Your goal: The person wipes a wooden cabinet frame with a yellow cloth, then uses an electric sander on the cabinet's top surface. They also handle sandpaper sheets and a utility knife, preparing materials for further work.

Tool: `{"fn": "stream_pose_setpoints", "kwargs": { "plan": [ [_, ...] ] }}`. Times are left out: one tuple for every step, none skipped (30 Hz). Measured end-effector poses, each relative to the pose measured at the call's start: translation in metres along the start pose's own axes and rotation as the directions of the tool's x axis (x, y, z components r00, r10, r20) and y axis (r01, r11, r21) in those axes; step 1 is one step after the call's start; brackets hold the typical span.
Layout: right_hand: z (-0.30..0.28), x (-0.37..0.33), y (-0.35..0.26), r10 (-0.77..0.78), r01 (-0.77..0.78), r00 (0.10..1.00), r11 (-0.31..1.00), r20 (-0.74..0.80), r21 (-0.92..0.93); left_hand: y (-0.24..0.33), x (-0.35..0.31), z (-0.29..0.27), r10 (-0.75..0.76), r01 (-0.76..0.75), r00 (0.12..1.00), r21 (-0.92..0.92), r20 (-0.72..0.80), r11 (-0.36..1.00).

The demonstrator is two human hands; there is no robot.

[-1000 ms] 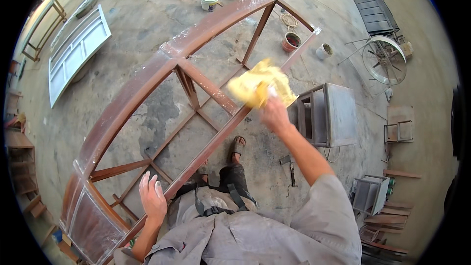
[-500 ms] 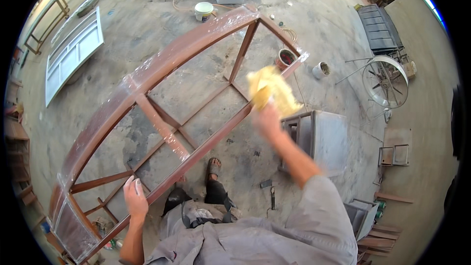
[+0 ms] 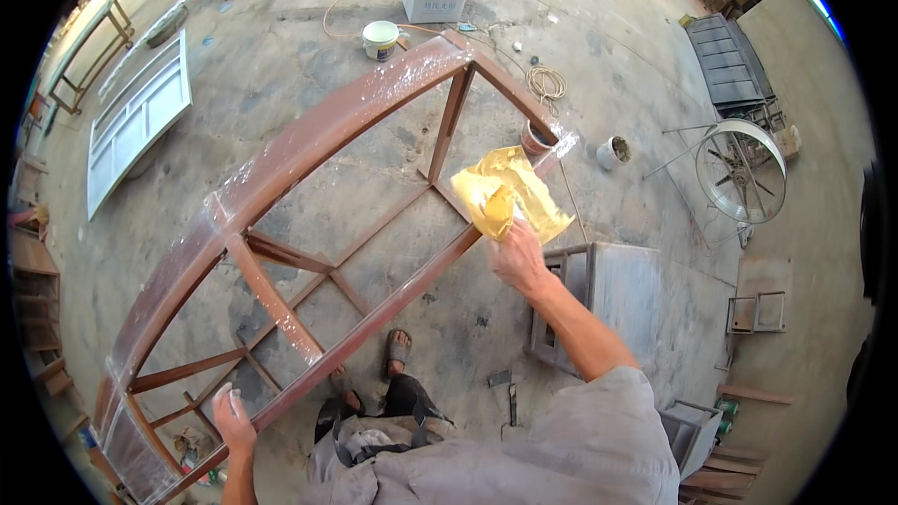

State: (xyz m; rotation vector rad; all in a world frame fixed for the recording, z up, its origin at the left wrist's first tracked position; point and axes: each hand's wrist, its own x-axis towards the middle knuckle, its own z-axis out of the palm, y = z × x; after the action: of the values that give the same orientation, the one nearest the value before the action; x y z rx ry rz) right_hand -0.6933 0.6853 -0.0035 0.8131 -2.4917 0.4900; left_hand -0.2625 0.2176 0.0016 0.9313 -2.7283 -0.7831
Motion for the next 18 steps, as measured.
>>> {"fn": "stream_pose_setpoints", "kwargs": {
  "plan": [
    [0.005,-0.005,0.033,0.065,-0.064,0.994,0.998,0.087,-0.013,0.002,0.001,0.002,-0.019,0.019,1.0,-0.033,0.003,0.999],
    [0.006,-0.008,0.062,0.137,-0.134,0.975,0.991,0.175,-0.027,0.0,0.0,0.001,-0.038,0.038,0.999,-0.058,0.011,0.998],
    [-0.008,0.022,0.084,0.278,-0.273,0.923,0.96,0.267,-0.056,-0.014,-0.002,0.003,0.036,-0.036,0.999,0.005,0.005,0.999],
    [-0.009,0.036,0.117,0.419,-0.398,0.885,0.907,0.204,-0.137,-0.013,0.004,0.005,0.063,-0.063,0.998,0.018,0.018,0.998],
    [-0.008,0.05,0.144,0.441,-0.419,0.875,0.897,0.199,-0.141,-0.01,0.006,0.004,0.08,-0.081,0.996,0.039,0.036,0.996],
    [-0.003,0.047,0.137,0.381,-0.362,0.908,0.923,0.174,-0.133,-0.009,0.006,-0.002,0.091,-0.094,0.995,0.067,0.051,0.993],
    [0.004,0.042,0.128,0.319,-0.302,0.936,0.945,0.148,-0.126,-0.01,0.003,-0.004,0.071,-0.073,0.997,0.06,0.041,0.995],
    [0.01,0.036,0.117,0.255,-0.241,0.96,0.963,0.119,-0.122,-0.012,0.001,-0.005,0.052,-0.053,0.998,0.052,0.031,0.997],
    [0.007,0.04,0.105,0.165,-0.163,0.981,0.986,-0.106,0.03,-0.012,-0.003,0.001,0.026,-0.026,1.0,0.029,0.008,0.999],
    [0.001,0.043,0.118,0.271,-0.27,0.962,0.962,0.018,-0.029,-0.01,-0.004,0.001,0.036,-0.037,0.999,0.039,0.027,0.999],
    [-0.006,0.054,0.143,0.377,-0.365,0.917,0.925,0.133,-0.104,-0.008,0.0,0.001,0.047,-0.05,0.998,0.047,0.046,0.998],
    [-0.009,0.063,0.154,0.478,-0.446,0.848,0.877,0.229,-0.179,-0.006,0.005,-0.002,0.063,-0.067,0.996,0.06,0.055,0.996],
    [-0.013,0.062,0.147,0.477,-0.456,0.863,0.878,0.167,-0.149,-0.006,0.004,0.0,0.015,-0.013,0.999,-0.023,0.052,1.0],
    [0.002,0.042,0.144,0.444,-0.414,0.883,0.89,0.154,-0.188,-0.006,0.005,0.0,0.033,-0.032,0.999,-0.017,0.043,0.999],
    [0.012,0.017,0.137,0.406,-0.368,0.902,0.9,0.148,-0.233,-0.003,0.008,0.001,0.047,-0.047,0.998,-0.015,0.037,0.999],
    [-0.004,0.024,0.051,0.523,-0.552,0.804,0.833,0.282,0.029,-0.004,-0.002,0.001,0.024,-0.024,1.0,-0.004,0.009,1.0],
    [-0.005,-0.002,0.004,0.451,-0.485,0.85,0.872,0.271,0.07,0.0,0.001,0.001,0.026,-0.026,1.0,-0.013,0.016,1.0],
    [-0.005,-0.032,-0.052,0.297,-0.329,0.928,0.936,0.226,0.121,0.002,0.005,0.004,0.05,-0.05,0.998,0.004,0.028,0.999]
  ]
}}
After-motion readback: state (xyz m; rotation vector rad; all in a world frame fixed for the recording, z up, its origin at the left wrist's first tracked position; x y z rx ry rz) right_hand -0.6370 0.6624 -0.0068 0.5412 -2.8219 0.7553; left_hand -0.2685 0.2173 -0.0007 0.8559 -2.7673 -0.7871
